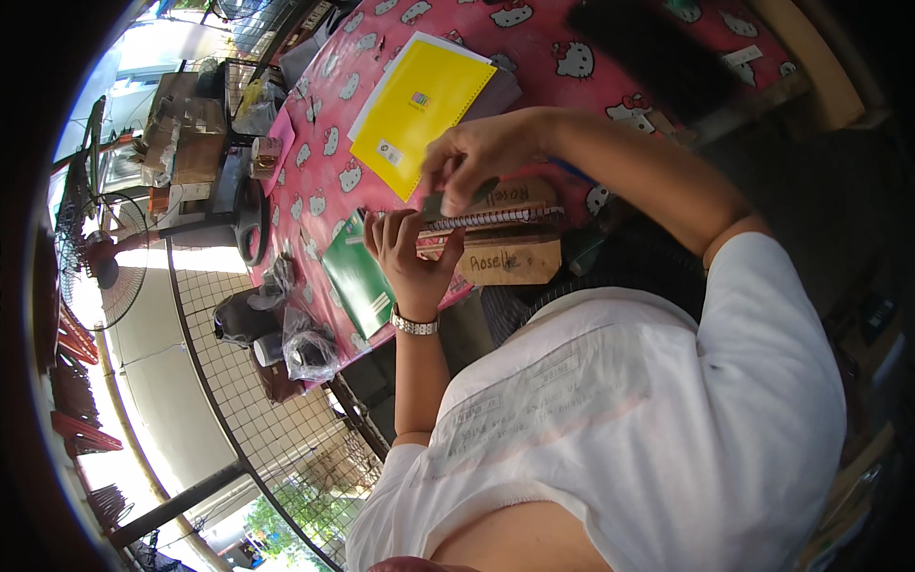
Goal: The person organizes several notebooks on a table, writes in a spiral notebook by hand, and then places stacks of notebooks into a cardboard box.
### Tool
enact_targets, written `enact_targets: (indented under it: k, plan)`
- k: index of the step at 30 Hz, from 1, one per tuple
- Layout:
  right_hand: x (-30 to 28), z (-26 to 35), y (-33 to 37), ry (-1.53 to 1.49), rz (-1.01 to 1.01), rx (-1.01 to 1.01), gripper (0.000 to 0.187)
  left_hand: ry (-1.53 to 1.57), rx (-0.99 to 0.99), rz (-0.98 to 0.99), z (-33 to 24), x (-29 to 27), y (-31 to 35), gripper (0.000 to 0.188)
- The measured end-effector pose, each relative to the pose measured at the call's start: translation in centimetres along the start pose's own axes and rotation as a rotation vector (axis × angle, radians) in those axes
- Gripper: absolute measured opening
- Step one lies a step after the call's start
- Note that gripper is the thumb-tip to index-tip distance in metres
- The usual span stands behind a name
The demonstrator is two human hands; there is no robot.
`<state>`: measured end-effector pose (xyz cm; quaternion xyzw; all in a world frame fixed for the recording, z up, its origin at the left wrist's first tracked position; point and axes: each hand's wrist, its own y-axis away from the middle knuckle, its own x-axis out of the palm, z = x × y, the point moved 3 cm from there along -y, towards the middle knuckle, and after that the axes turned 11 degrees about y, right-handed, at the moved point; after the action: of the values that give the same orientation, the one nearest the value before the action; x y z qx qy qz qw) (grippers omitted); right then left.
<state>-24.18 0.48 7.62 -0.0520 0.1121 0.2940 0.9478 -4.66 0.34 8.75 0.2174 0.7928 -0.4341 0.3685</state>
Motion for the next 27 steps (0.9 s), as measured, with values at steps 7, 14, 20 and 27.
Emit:
enact_targets:
  k: [7, 14, 20, 27]
  plan:
    - [0.2, 0.4, -0.8, 0.002, 0.119, -0.083, 0.046, 0.065, -0.004, -0.036, 0.3, 0.0, 0.7, 0.037]
    - [0.3, 0.0, -1.9, -0.294, 0.18, -0.066, 0.045, 0.077, 0.014, -0.053, 1.1, 0.2, 0.5, 0.042]
    - [0.4, 0.0, -3.9, -0.43, 0.238, -0.207, 0.051, -0.104, -0.118, -0.124, 2.0, -1.2, 0.9, 0.045]
    - [0.2, 0.1, -3.2, -0.219, 0.229, -0.016, 0.051, 0.105, -0.104, -0.096, 1.0, 0.1, 1.0, 0.043]
